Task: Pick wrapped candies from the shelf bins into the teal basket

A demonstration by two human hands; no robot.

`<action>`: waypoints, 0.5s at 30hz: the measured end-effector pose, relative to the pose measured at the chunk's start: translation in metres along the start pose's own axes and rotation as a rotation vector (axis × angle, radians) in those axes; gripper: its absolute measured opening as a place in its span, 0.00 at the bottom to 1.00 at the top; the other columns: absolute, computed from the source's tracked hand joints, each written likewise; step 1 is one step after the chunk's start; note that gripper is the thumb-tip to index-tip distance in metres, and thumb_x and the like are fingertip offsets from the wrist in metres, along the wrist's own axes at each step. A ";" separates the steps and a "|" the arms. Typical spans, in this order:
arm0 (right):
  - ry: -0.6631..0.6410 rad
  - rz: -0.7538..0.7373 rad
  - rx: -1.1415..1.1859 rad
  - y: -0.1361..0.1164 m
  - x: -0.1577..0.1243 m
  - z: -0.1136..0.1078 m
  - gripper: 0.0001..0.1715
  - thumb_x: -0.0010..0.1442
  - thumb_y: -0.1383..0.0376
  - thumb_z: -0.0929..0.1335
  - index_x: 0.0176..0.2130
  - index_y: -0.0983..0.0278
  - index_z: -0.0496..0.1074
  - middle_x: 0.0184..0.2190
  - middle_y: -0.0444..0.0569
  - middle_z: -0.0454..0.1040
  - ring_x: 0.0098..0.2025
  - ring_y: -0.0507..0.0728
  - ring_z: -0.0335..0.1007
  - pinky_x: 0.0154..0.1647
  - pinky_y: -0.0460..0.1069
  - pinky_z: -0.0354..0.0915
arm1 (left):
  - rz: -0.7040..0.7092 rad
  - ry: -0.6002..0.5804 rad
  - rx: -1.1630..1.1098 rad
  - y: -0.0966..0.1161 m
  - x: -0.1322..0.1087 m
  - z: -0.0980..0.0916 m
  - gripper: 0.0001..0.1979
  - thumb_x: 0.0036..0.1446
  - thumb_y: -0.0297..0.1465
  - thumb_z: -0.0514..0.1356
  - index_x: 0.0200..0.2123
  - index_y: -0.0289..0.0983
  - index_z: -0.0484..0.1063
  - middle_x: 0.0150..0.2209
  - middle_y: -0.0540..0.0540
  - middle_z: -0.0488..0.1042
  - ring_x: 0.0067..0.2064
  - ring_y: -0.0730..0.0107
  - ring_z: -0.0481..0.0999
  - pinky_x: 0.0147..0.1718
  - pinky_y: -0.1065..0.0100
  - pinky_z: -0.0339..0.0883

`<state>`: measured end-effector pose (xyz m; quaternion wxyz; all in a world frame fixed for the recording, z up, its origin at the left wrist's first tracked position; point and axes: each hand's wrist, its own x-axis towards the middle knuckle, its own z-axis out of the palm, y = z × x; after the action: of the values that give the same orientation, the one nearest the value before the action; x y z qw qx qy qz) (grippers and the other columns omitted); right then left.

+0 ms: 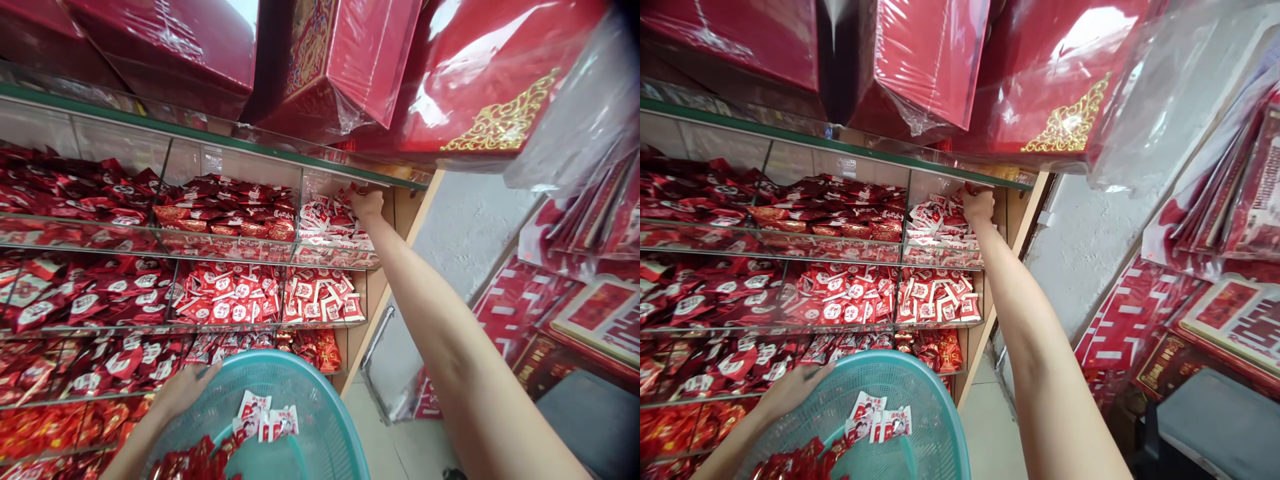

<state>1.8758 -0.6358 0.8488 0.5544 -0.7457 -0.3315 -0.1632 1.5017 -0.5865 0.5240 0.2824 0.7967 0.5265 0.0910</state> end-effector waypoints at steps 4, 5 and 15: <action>-0.010 -0.012 0.058 0.003 0.005 -0.001 0.21 0.54 0.56 0.67 0.42 0.68 0.73 0.42 0.57 0.75 0.45 0.61 0.70 0.45 0.52 0.64 | -0.002 -0.002 0.012 0.004 -0.001 -0.001 0.33 0.50 0.57 0.44 0.34 0.38 0.76 0.34 0.39 0.78 0.42 0.51 0.76 0.42 0.61 0.65; -0.025 -0.058 0.031 0.004 0.004 -0.003 0.21 0.54 0.55 0.67 0.41 0.68 0.73 0.41 0.57 0.75 0.44 0.61 0.70 0.45 0.53 0.64 | 0.005 0.000 0.012 0.004 -0.001 0.000 0.33 0.50 0.57 0.44 0.33 0.38 0.76 0.34 0.39 0.78 0.42 0.51 0.76 0.42 0.61 0.65; -0.131 -0.695 -0.355 0.003 -0.023 -0.017 0.21 0.59 0.56 0.62 0.47 0.66 0.69 0.45 0.58 0.73 0.49 0.67 0.65 0.48 0.61 0.58 | 0.019 -0.028 0.069 0.012 -0.007 -0.001 0.34 0.52 0.56 0.40 0.33 0.36 0.75 0.36 0.38 0.78 0.43 0.51 0.75 0.41 0.61 0.64</action>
<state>1.8630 -0.6589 0.8385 0.3061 -0.6822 -0.5654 -0.3482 1.5082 -0.5956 0.5323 0.2610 0.8123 0.5176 0.0644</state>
